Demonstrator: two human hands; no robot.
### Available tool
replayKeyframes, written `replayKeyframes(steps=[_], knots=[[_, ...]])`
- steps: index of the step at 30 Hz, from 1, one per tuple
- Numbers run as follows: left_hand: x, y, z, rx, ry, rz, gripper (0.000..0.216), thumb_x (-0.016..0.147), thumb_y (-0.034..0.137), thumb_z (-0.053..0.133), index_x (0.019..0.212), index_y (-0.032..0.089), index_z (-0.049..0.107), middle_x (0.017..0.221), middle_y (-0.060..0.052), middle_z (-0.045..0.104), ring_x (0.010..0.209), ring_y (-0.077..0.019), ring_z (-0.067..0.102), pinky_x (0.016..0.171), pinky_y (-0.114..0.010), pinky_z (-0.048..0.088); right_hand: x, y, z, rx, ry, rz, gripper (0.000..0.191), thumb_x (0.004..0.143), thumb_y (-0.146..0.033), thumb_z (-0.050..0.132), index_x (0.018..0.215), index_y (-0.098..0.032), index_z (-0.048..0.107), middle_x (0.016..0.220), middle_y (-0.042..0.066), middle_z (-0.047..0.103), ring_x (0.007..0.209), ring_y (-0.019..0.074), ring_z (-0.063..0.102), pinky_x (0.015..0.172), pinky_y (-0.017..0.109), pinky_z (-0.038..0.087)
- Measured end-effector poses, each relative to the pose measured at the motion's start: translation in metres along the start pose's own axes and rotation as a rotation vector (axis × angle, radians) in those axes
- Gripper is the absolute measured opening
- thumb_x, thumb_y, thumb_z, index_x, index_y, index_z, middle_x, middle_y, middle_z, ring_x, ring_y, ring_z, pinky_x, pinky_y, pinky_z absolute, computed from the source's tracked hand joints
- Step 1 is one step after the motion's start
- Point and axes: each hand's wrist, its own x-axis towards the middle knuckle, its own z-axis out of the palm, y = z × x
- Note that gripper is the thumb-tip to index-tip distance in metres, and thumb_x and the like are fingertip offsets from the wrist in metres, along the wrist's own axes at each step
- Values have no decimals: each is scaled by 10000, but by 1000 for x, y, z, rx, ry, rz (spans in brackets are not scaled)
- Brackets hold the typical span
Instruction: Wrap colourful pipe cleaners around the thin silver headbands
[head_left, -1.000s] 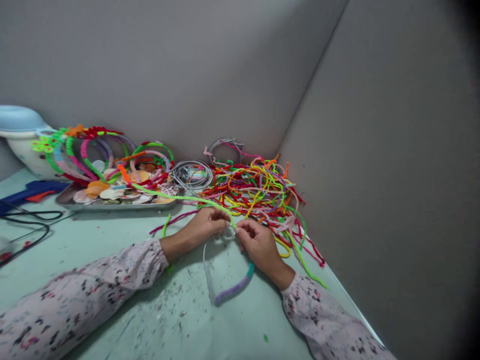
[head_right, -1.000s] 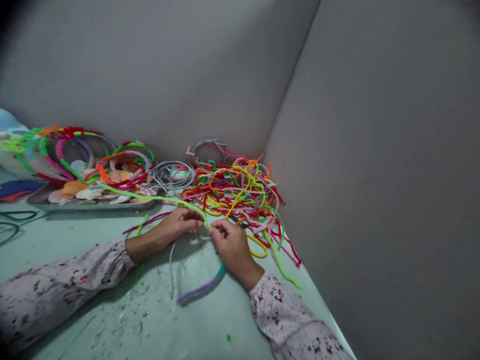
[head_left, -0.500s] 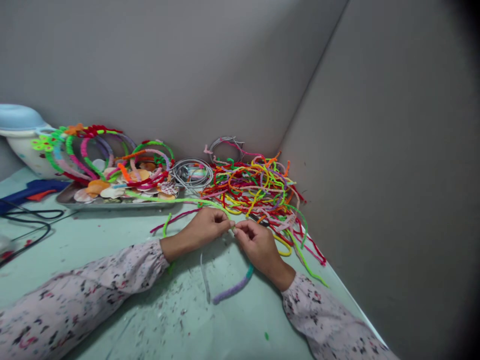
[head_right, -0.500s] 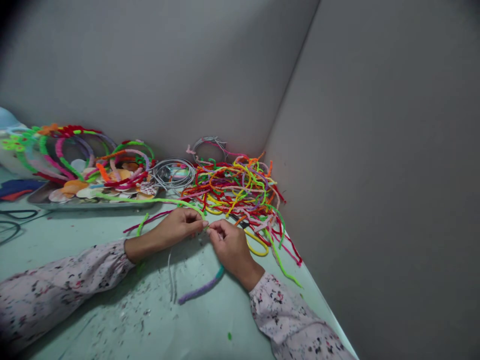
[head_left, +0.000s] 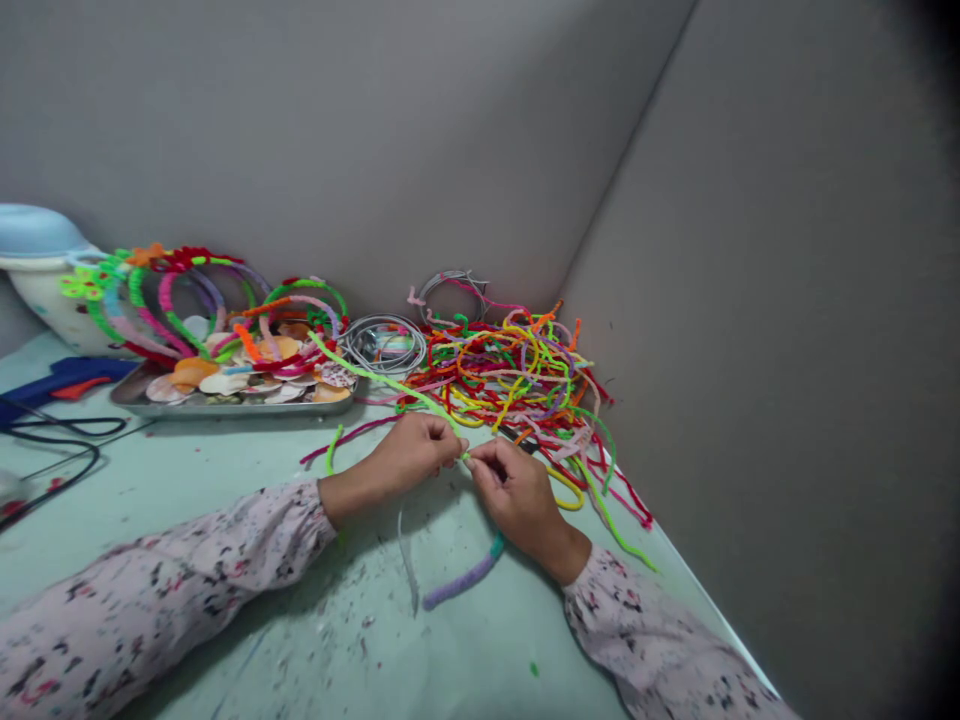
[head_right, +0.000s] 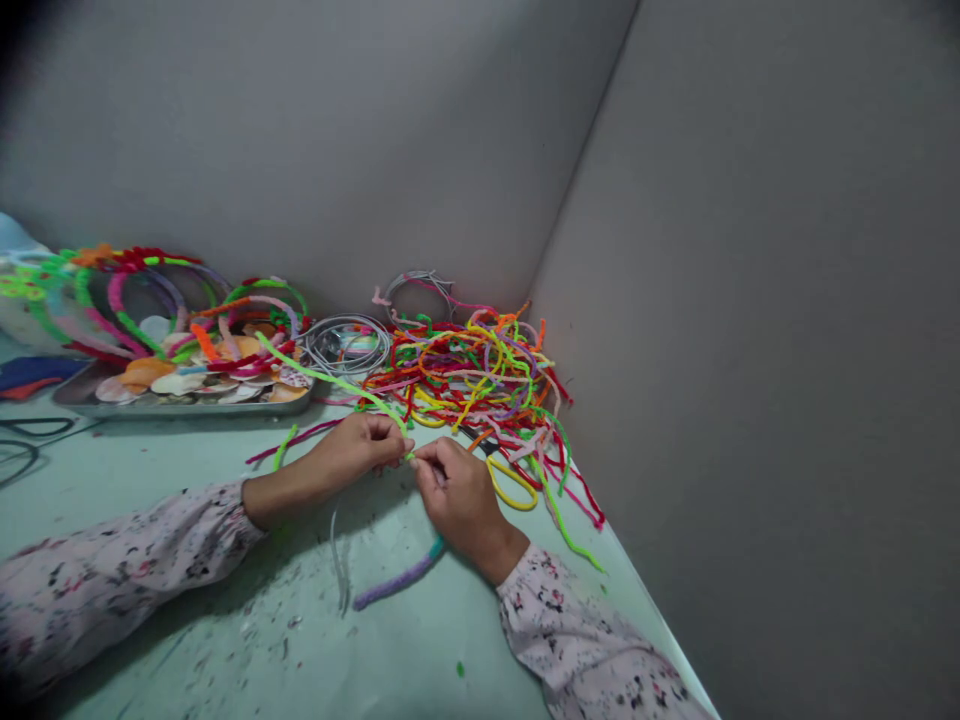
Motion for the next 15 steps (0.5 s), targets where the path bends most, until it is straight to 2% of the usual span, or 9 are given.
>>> replayKeyframes(steps=[6,15], knots=[[-1,2,1,-33,-11,-46,259,712,345,558,530,163,523,469,37,432,458,-95,383,458,-237,257,-1,-1,0,-37,14,-54,85,864,-213,521,858,-197,605,766,34,636,687,155,574,629,257,425],[0,-4,5,-117,-18,-73,253,699,321,560,508,172,490,463,40,408,444,-88,328,453,-249,216,-1,0,-1,-65,27,-99,80,860,-184,519,862,-196,598,760,32,615,697,156,570,634,257,419]])
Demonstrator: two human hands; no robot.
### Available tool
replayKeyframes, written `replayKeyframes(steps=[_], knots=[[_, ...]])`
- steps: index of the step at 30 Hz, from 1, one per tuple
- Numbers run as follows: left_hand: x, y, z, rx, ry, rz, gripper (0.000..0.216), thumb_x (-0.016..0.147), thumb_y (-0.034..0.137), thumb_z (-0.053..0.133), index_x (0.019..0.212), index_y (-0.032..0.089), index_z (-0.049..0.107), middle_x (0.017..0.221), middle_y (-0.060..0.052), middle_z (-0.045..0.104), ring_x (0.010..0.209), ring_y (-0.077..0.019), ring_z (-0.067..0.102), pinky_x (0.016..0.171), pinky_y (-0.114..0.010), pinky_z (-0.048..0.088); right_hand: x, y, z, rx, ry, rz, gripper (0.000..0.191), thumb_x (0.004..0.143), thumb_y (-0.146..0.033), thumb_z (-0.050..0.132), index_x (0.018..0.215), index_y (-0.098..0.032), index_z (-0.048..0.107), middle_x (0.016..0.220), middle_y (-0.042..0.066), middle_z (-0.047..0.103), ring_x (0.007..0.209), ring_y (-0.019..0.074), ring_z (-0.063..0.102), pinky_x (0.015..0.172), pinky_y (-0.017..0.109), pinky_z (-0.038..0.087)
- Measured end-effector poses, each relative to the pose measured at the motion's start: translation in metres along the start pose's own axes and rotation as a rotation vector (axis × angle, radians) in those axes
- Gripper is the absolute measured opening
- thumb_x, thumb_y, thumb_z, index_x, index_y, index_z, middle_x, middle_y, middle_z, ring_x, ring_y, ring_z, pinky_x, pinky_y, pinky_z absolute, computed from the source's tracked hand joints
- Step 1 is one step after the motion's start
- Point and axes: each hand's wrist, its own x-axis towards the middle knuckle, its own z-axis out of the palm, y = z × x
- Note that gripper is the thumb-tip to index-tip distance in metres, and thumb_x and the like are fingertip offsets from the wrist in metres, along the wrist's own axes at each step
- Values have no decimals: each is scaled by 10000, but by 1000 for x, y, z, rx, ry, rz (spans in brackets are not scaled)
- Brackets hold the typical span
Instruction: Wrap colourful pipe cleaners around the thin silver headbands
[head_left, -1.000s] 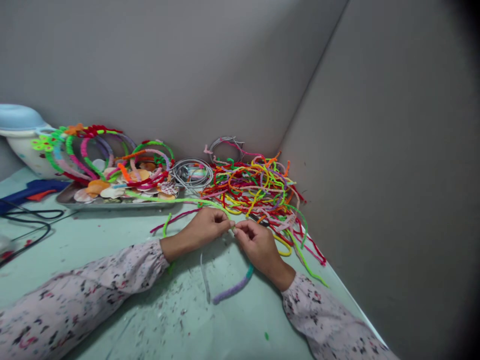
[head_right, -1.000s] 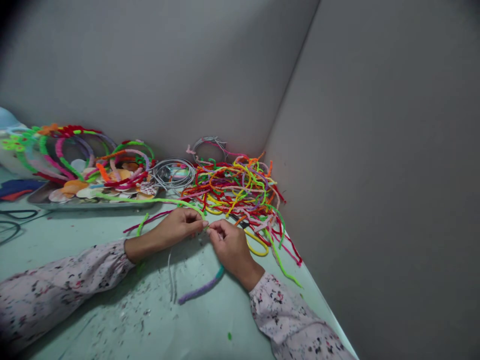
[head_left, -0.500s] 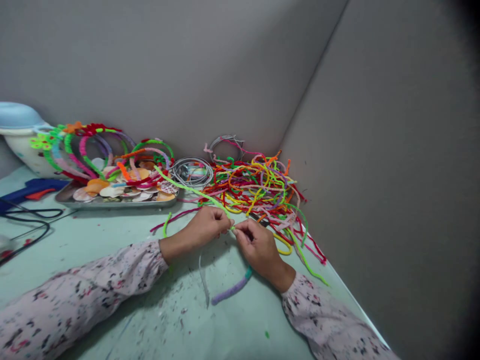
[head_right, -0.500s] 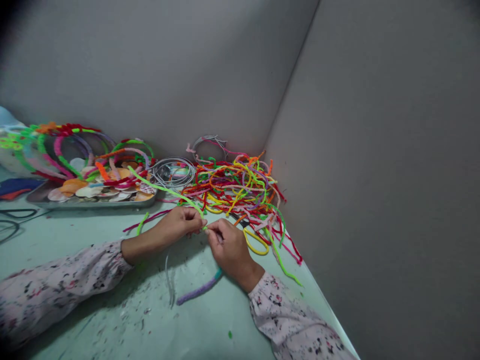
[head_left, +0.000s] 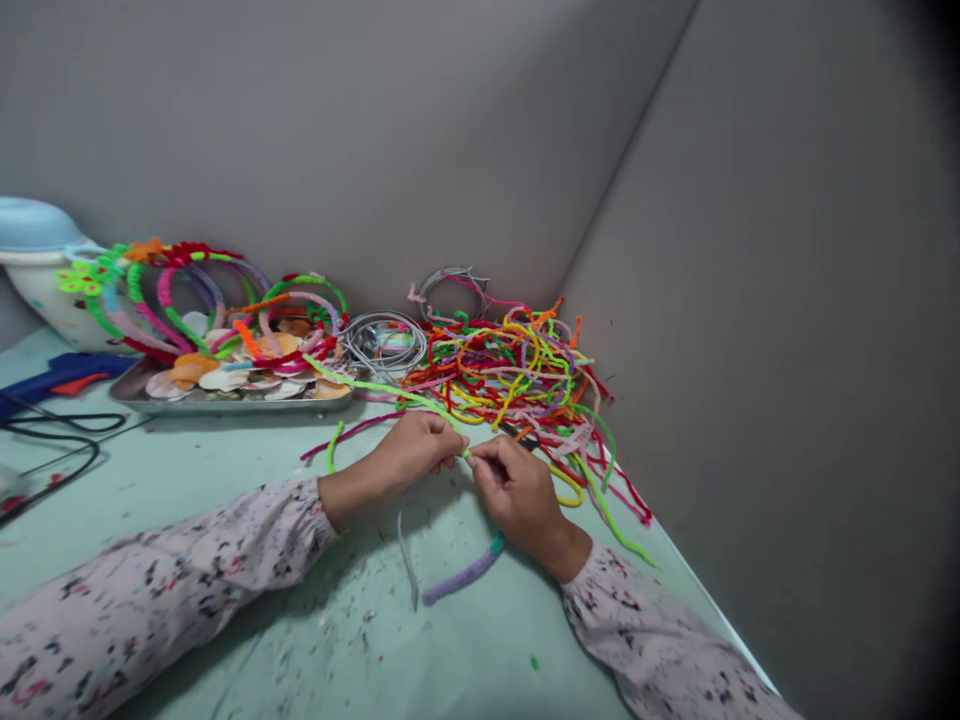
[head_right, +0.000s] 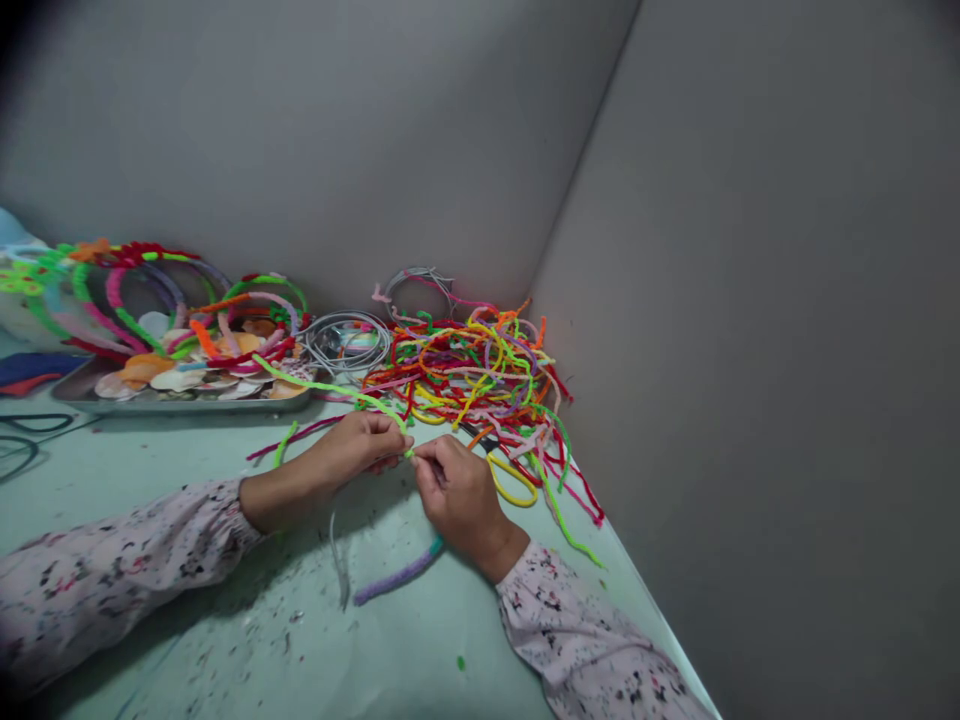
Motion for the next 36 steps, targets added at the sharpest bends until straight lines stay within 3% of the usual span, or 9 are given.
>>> replayKeyframes(steps=[12,16,21,25,36], knots=[[-5,7,4,-4,23,-1,268,737,346,533,539,174,478,493,40,418,470,-96,356,458,-242,243,3,-1,-1,8,34,23,66,855,-191,527,829,-192,588,719,17,594,641,139,535,602,248,402],[-6,9,2,102,69,113,259,781,367,523,616,167,518,564,32,483,532,-109,431,498,-230,309,4,1,1,66,61,98,66,852,-210,535,818,-185,586,720,11,607,624,134,536,593,246,406],[-13,15,5,341,200,306,90,772,219,541,814,161,594,740,1,588,667,-130,511,593,-235,374,6,6,4,141,85,177,68,855,-231,546,852,-181,592,738,6,620,633,133,559,591,241,422],[-17,16,7,475,250,451,209,772,116,535,945,178,634,831,-17,609,742,-137,532,652,-242,396,7,7,4,171,81,197,73,860,-245,552,857,-182,590,747,8,627,641,133,568,595,240,431],[-19,19,4,667,234,510,233,845,124,524,950,196,719,817,-37,630,758,-150,575,679,-263,432,6,6,4,158,95,174,74,857,-240,558,845,-175,590,731,3,616,628,126,557,588,237,425]])
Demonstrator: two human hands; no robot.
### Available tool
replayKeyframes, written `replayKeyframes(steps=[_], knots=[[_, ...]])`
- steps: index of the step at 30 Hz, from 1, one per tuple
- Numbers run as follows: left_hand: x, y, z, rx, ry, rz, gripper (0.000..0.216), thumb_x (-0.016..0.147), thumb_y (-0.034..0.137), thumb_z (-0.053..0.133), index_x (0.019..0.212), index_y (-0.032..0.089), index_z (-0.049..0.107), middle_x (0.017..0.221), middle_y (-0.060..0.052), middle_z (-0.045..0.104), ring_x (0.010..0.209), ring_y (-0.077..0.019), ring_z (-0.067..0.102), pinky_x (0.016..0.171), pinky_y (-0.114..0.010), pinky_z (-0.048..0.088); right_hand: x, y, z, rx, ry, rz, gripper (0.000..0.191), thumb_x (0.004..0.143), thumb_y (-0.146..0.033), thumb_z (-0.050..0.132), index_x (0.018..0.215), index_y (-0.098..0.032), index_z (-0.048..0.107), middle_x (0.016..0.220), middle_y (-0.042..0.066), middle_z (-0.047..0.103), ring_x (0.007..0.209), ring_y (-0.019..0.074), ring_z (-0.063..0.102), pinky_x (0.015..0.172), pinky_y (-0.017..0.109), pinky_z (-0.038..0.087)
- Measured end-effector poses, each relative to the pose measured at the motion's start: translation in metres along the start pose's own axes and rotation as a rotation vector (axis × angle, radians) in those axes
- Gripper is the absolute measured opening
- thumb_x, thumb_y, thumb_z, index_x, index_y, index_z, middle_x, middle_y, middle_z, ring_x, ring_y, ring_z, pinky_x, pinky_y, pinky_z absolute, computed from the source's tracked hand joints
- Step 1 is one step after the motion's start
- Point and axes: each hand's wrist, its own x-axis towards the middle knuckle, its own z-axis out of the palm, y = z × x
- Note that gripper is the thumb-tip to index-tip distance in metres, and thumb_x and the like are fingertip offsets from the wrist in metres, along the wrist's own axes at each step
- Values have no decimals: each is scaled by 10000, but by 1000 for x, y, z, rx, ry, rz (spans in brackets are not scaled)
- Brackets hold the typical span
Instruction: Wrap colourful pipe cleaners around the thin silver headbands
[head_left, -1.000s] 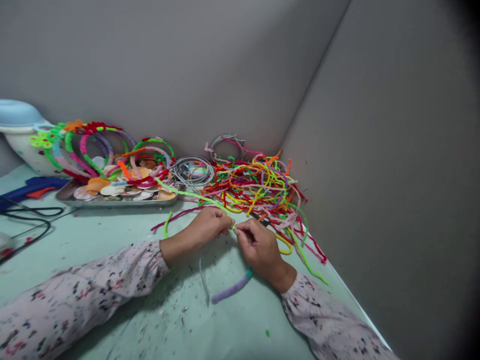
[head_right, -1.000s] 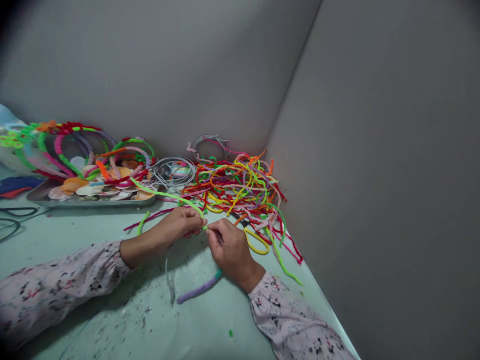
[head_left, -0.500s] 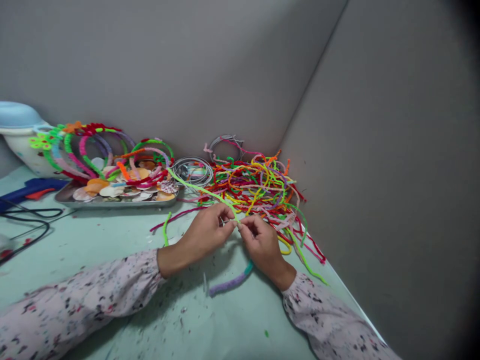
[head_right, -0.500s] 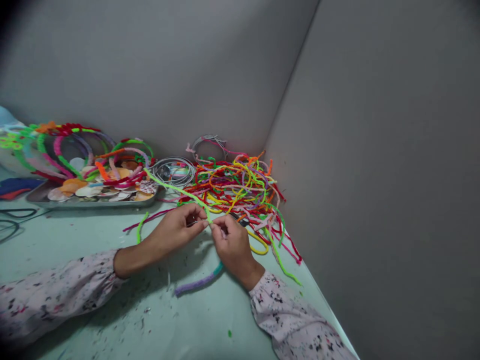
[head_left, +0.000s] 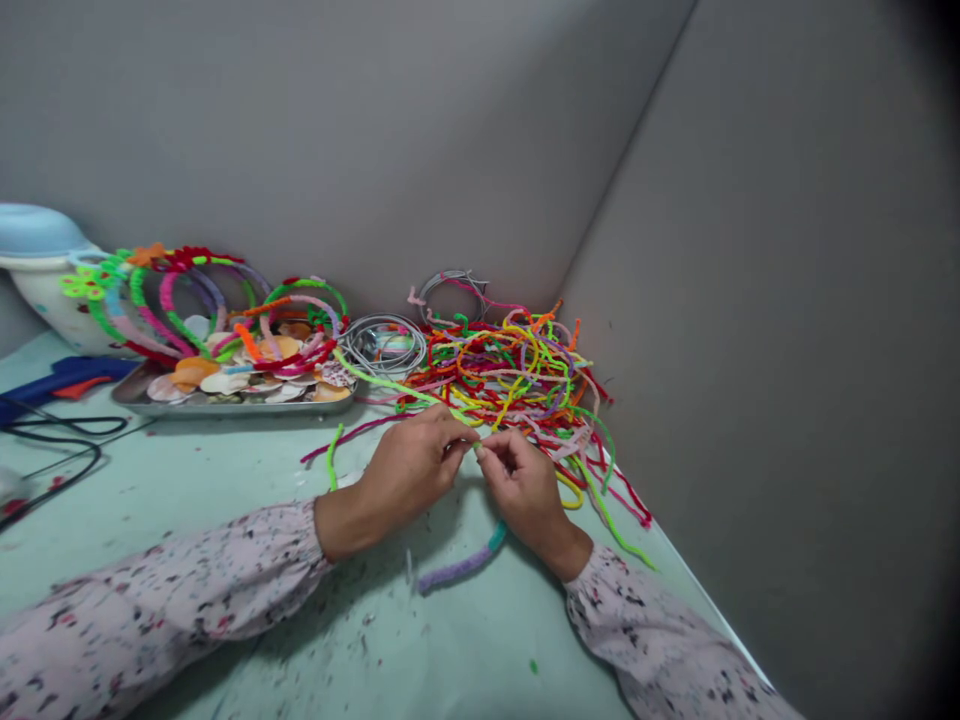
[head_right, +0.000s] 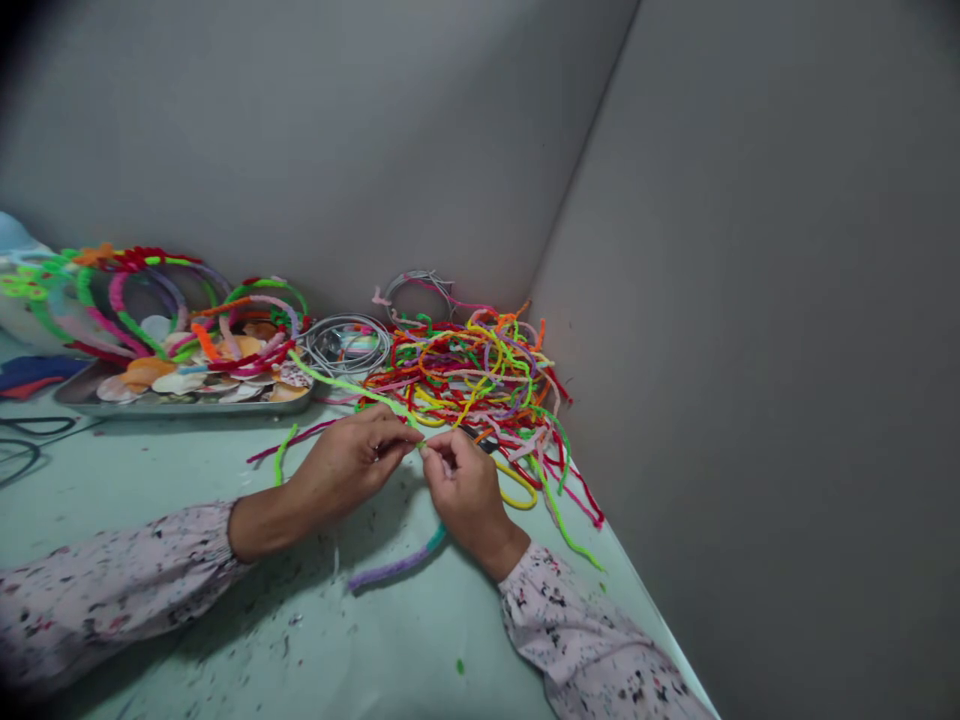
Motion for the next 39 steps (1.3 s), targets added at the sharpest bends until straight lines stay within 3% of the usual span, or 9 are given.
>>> replayKeyframes(steps=[24,39], knots=[[2,5,-3,46,-3,6,171,874,147,493,915,178,656,861,-32,617,777,-151,562,678,-264,418,1,-4,-3,-18,58,-56,46,845,-221,569,832,-181,587,725,3,621,617,122,554,588,241,439],[1,12,-7,196,-109,-34,196,896,160,409,921,159,603,903,-57,595,764,-171,557,669,-290,427,1,-4,-2,-73,55,-147,35,851,-203,553,834,-189,580,727,10,605,627,130,542,590,251,433]])
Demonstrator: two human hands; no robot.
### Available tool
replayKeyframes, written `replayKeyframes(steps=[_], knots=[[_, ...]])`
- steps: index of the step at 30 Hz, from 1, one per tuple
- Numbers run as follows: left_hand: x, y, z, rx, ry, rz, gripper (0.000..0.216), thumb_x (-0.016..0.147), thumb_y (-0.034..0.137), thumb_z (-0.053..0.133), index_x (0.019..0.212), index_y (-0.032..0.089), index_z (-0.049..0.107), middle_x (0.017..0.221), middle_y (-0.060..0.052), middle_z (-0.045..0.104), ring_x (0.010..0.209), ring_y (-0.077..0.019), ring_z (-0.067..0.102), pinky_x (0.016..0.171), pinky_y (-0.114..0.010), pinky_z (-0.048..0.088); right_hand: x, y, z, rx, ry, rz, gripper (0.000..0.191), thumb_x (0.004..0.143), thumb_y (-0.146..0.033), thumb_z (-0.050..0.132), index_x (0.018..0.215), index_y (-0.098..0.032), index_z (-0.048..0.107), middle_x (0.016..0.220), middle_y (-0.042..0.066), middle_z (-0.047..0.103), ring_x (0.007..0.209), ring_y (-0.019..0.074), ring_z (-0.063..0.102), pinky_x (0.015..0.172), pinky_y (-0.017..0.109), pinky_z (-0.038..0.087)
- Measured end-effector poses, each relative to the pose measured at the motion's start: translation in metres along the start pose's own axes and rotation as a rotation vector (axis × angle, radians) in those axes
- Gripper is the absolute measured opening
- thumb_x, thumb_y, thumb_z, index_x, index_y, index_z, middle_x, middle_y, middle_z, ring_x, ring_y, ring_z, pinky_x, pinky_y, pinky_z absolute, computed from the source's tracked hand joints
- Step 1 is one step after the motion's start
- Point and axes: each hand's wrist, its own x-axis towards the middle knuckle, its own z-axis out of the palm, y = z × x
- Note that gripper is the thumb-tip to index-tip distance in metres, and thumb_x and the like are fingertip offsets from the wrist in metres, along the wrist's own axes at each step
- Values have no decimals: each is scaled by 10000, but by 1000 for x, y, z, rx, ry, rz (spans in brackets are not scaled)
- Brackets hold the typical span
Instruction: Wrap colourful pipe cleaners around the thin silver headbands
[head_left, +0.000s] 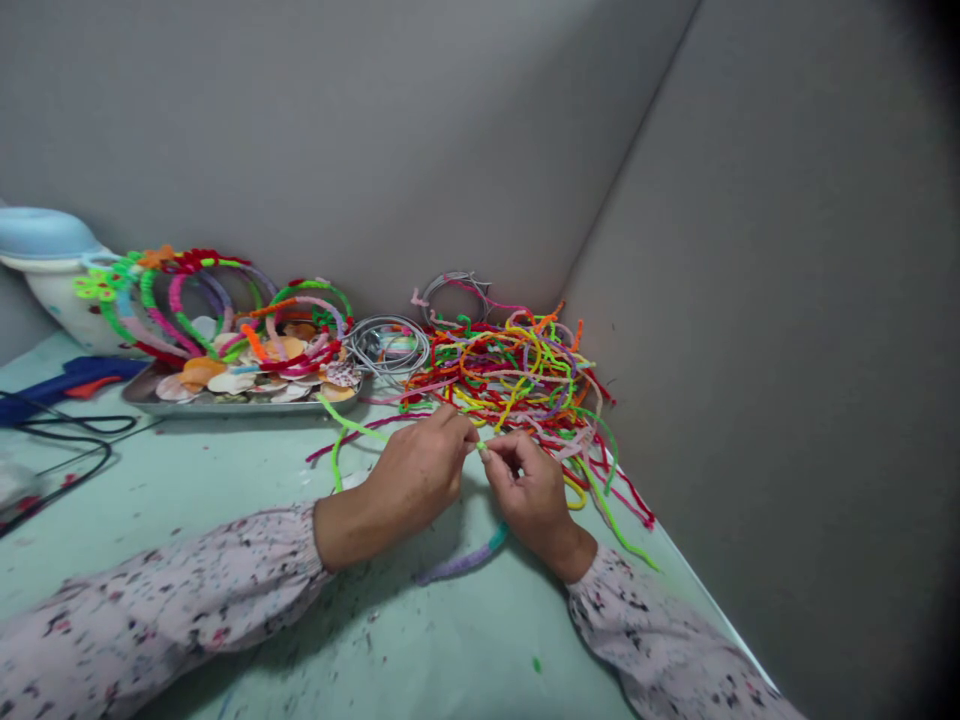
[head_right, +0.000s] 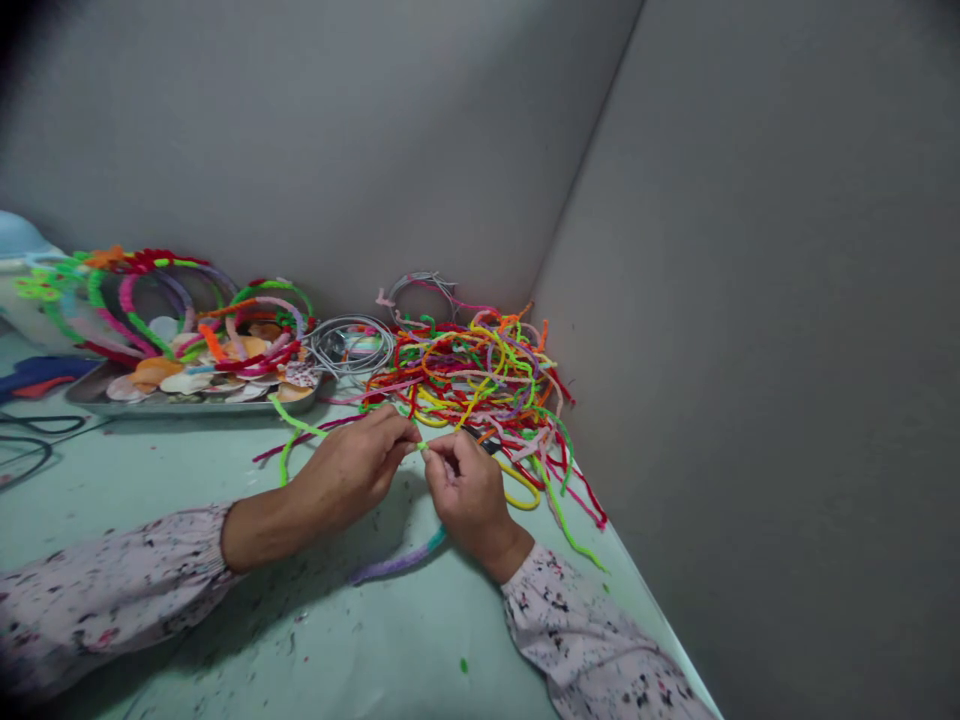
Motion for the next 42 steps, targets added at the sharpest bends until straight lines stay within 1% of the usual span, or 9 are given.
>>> replayKeyframes(steps=[6,11,16,22,27,33,38,42], knots=[[1,-1,-1,-84,21,-2,217,912,193,414,956,170,625,905,-51,593,814,-172,568,721,-292,436,0,1,-1,-4,25,13,33,853,-215,554,854,-192,578,726,5,608,619,127,544,583,249,436],[1,0,-2,-18,-6,-2,232,912,193,395,925,159,625,885,-64,600,769,-174,566,680,-295,429,1,1,-2,-18,19,-6,34,854,-213,548,851,-194,576,728,8,605,617,128,541,583,251,436],[2,3,-4,-3,-40,-22,213,899,175,389,870,147,599,854,-71,606,762,-181,561,684,-302,430,1,1,-1,-12,15,-30,31,855,-211,546,850,-198,574,728,7,602,619,128,540,575,250,434],[3,1,-3,-69,-85,-57,210,898,190,382,835,154,578,810,-59,613,737,-173,557,677,-298,427,0,2,-1,-15,13,-19,34,854,-217,546,842,-201,574,723,8,604,614,131,539,575,255,435],[6,-7,0,-138,-93,-30,209,901,244,410,866,162,599,834,-53,625,756,-172,564,686,-292,417,-1,5,0,9,11,35,44,858,-228,550,849,-194,576,734,11,613,629,132,546,593,258,441],[8,-10,1,-177,-129,-1,260,911,261,388,817,166,611,804,-47,624,739,-166,561,679,-282,404,-3,6,-1,12,11,42,40,851,-228,558,848,-196,580,729,4,612,616,128,540,583,251,439],[9,-10,3,-224,-150,-33,270,903,258,376,784,166,599,772,-39,618,704,-159,545,643,-269,390,-4,7,0,18,4,40,40,849,-228,560,851,-196,584,726,3,613,611,128,541,577,248,438],[11,-14,8,-296,-169,-74,276,891,278,373,721,175,564,699,-18,588,662,-152,520,620,-264,381,-5,7,0,29,-3,48,45,850,-229,560,856,-194,588,726,3,613,612,127,542,576,246,435]])
